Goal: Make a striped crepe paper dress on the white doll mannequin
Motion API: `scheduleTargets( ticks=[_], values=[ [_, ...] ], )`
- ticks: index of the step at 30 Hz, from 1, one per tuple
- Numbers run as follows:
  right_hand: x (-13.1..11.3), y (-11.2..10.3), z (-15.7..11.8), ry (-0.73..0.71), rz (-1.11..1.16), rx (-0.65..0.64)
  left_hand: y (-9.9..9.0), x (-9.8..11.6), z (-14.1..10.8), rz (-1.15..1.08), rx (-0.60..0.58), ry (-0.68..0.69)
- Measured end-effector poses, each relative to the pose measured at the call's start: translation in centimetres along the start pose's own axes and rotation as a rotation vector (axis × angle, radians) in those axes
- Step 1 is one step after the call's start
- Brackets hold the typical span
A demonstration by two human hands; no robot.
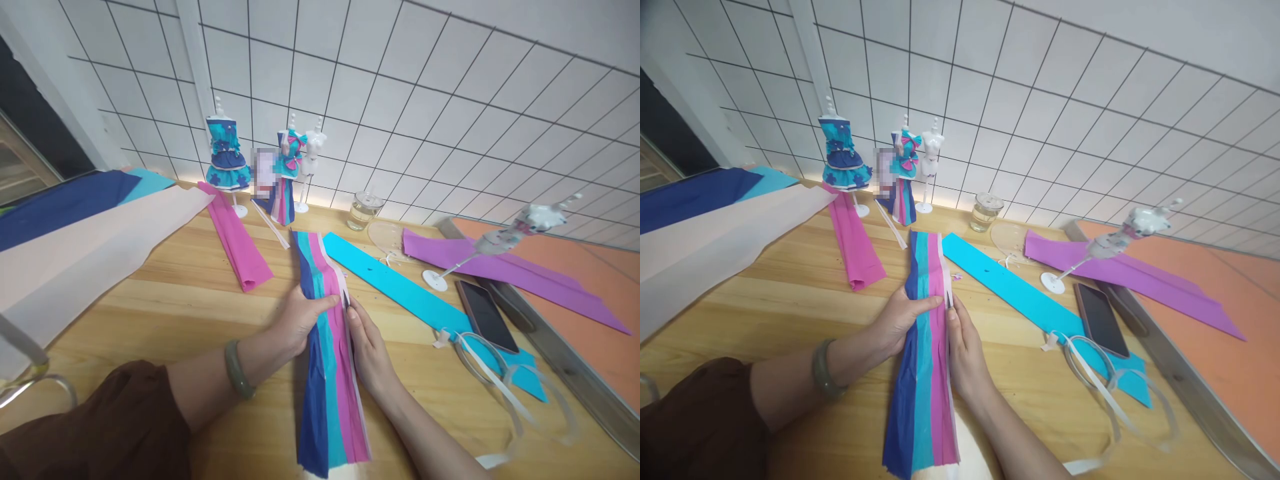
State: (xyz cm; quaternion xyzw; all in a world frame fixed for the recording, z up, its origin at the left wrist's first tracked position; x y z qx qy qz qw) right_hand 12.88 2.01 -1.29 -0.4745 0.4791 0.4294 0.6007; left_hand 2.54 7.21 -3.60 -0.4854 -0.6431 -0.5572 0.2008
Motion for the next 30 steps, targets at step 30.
scheduleTargets(
  ticks=[30],
  values=[
    [0.36, 0.11, 0.24, -0.004, 0.035, -0.014, -0.04, -0.04, 0.02, 0.013, -0.012, 0.033]
  ],
)
Point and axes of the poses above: each hand's wrist, its own z-axis towards the middle knuckle, its own y-axis out of the palm, x = y × z, the point moved 8 cm from there along z, towards the middle knuckle, and after that the axes turned 1 degree about -x, right-handed, at the moved point
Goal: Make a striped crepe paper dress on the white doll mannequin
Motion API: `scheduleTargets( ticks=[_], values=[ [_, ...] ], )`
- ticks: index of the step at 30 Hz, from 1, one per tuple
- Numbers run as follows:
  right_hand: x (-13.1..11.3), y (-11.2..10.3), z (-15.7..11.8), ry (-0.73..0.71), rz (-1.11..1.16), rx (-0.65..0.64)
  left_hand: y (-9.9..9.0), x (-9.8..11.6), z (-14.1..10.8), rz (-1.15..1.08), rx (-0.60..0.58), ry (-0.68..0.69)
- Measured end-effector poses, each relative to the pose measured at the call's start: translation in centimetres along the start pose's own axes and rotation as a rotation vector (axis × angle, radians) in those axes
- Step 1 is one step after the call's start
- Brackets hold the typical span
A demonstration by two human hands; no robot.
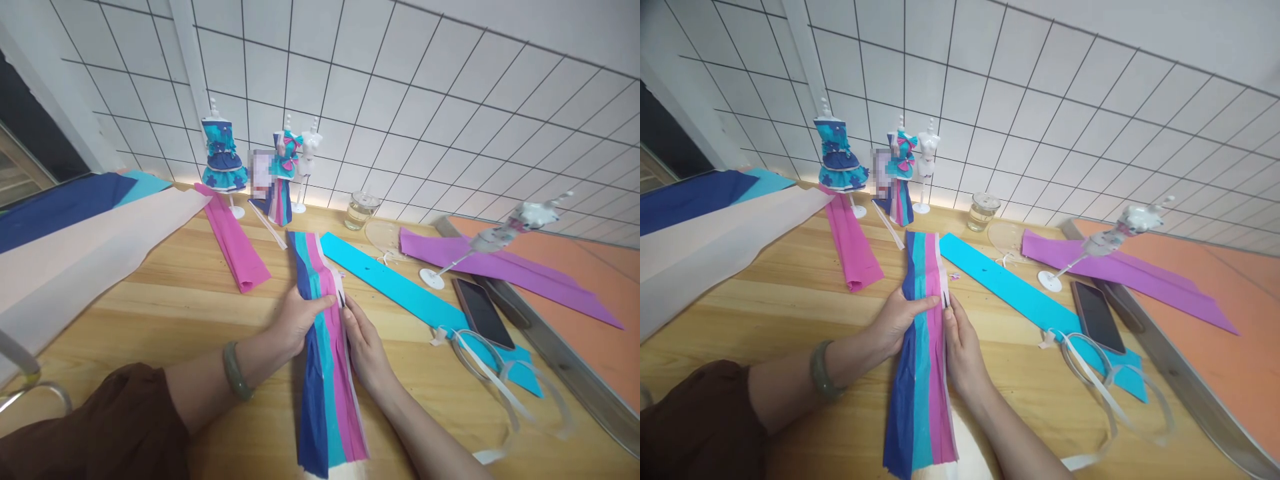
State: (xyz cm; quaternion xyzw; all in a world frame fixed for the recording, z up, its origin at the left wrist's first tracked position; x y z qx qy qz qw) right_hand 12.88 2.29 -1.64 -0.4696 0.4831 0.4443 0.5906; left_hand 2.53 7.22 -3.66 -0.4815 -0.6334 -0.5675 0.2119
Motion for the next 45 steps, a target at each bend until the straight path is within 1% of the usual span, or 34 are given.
scheduleTargets(
  ticks=[6, 13, 19, 30, 34, 41, 45],
  values=[
    [0.4, -0.1, 0.0, 0.019, 0.012, 0.003, 0.1, 0.0, 0.1, -0.005, -0.013, -0.002],
    [-0.1, 0.0, -0.1, 0.002, 0.036, -0.015, 0.0, 0.1, 0.3, 0.02, -0.003, 0.017],
    [0.4, -0.2, -0.1, 0.043, 0.039, -0.003, 0.0, 0.1, 0.2, 0.012, -0.021, 0.015],
    [-0.1, -0.4, 0.1, 0.023, 0.043, 0.012, 0.9, -0.7, -0.8, 0.053, -0.064, -0.073],
    [-0.3, -0.5, 0.1, 0.003, 0.027, 0.023, 1.2, -0.8, -1.0, 0.057, -0.097, -0.053],
    [-0.2, -0.7, 0.1, 0.012, 0.005, 0.05, 1.5, -0.5, -1.1, 0.05, -0.114, -0.024],
    [-0.4, -0.6, 0.0, -0.004, 0.013, 0.039, 1.5, -0.7, -1.0, 0.04, -0.114, -0.007]
  ],
)
Point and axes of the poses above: each hand's wrist, its own z-axis towards the middle knuckle, its own y-axis out of the palm, x = y × z, the point moved 8 cm from there along z, towards the middle knuckle, and after that the axes turned 1 degree about -x, right-handed, at the moved point
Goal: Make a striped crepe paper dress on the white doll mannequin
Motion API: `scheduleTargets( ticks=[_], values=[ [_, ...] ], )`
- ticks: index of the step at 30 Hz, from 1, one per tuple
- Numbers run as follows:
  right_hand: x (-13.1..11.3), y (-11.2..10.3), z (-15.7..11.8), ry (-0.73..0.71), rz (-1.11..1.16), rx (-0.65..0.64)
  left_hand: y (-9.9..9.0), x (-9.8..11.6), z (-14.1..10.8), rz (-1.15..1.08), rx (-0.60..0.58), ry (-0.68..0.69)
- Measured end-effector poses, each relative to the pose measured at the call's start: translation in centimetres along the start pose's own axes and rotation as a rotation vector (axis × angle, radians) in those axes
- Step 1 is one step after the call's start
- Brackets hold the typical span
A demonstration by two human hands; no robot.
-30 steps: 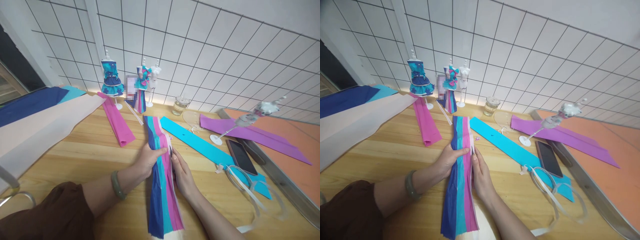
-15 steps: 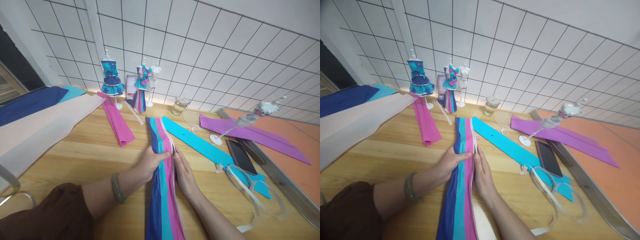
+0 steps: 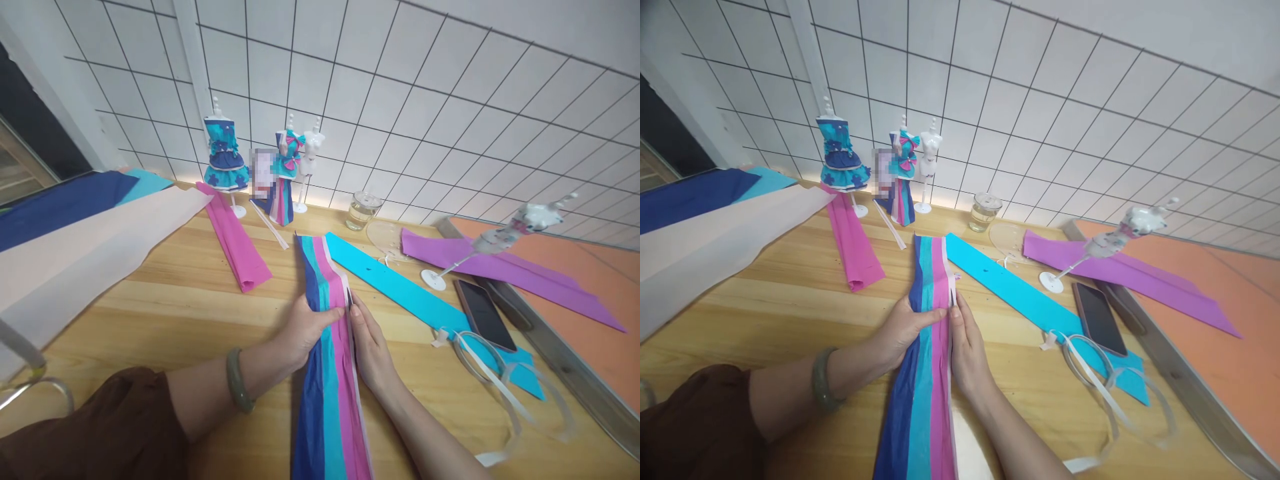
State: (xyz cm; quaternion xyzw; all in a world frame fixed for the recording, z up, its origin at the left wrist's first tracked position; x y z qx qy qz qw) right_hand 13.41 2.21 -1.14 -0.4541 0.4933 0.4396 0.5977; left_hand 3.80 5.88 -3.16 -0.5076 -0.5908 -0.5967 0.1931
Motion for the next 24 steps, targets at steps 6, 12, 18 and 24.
scheduleTargets(
  ticks=[6, 12, 18, 24],
  values=[
    [0.2, -0.1, 0.0, 0.011, -0.018, 0.016, -0.3, -0.1, 0.1, 0.015, 0.034, 0.019],
    [-0.3, 0.1, 0.1, -0.004, -0.005, 0.002, -0.4, -0.2, 0.1, 0.028, 0.031, 0.027],
    [-0.7, 0.3, 0.1, -0.011, 0.014, -0.012, -0.2, -0.2, 0.1, 0.013, 0.013, 0.02],
    [-0.9, 0.4, 0.1, -0.024, 0.001, -0.022, -0.2, -0.3, 0.0, 0.037, 0.016, 0.02]
  ],
)
Point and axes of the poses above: each hand's wrist, its own z-axis towards the middle knuckle, its own y-axis out of the palm, x = y × z, the point moved 8 cm from there along z, towards the middle knuckle, and after that the axes turned 1 degree about -x, right-handed, at the moved point
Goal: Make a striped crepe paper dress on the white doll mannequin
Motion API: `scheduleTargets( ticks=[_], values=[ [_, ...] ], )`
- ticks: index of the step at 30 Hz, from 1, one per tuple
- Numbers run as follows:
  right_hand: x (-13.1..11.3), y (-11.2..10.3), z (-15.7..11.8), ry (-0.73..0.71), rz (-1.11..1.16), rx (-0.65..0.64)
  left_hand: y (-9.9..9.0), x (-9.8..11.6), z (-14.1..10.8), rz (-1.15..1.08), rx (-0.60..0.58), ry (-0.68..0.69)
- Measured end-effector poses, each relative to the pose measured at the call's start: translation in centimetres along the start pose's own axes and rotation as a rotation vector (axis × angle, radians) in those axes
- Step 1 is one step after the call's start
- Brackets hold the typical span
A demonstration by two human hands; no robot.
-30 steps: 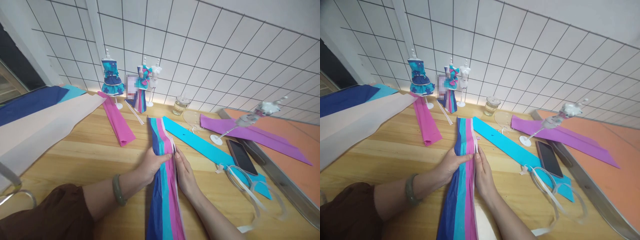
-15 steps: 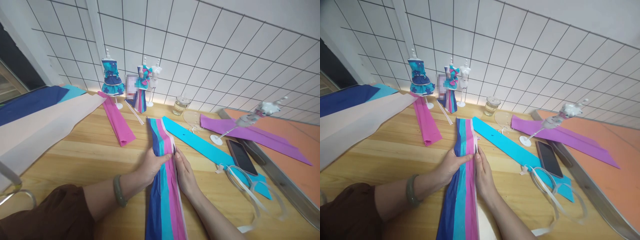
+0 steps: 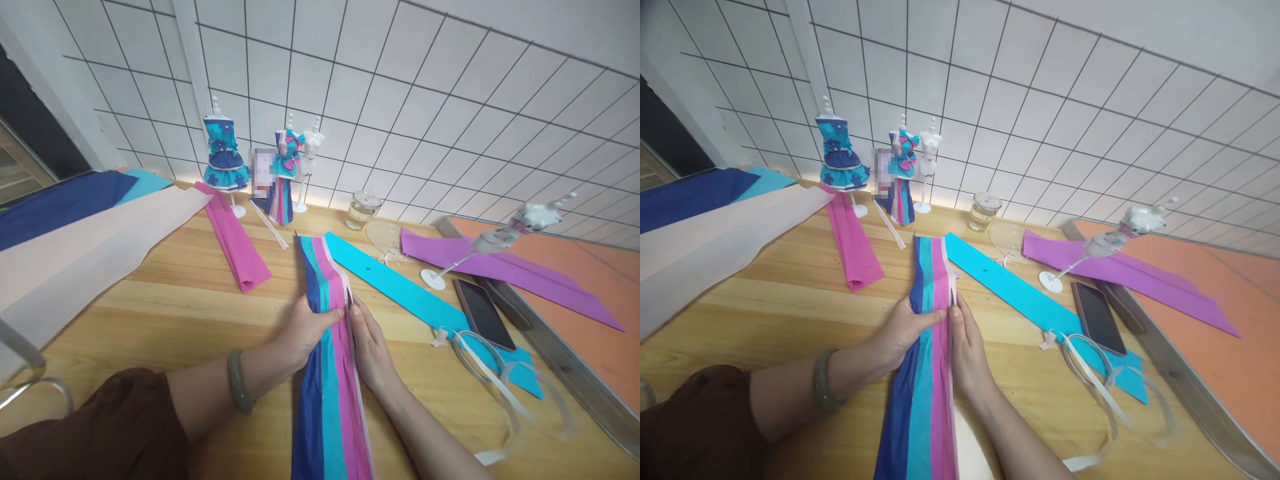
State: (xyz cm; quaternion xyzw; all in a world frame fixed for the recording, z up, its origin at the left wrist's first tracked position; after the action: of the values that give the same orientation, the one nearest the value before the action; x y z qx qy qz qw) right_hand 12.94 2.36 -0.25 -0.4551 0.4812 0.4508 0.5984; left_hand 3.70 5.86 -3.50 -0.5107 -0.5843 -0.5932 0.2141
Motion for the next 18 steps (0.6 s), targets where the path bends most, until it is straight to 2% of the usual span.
scheduleTargets(
  ticks=[18],
  values=[
    [0.6, -0.32, -0.06, 0.02, -0.032, 0.039, -0.08, -0.19, -0.1, -0.041, 0.016, -0.023]
  ],
)
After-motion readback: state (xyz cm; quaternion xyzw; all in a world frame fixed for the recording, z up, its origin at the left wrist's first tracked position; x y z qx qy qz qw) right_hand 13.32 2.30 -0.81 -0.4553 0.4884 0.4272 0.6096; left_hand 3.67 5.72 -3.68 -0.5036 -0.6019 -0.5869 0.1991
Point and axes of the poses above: each hand's wrist, its own z-axis towards the middle knuckle, its own y-axis out of the palm, x = y × z, the point moved 8 cm from there along z, towards the middle knuckle, and after that the axes turned 1 degree about -x, right-handed, at the moved point
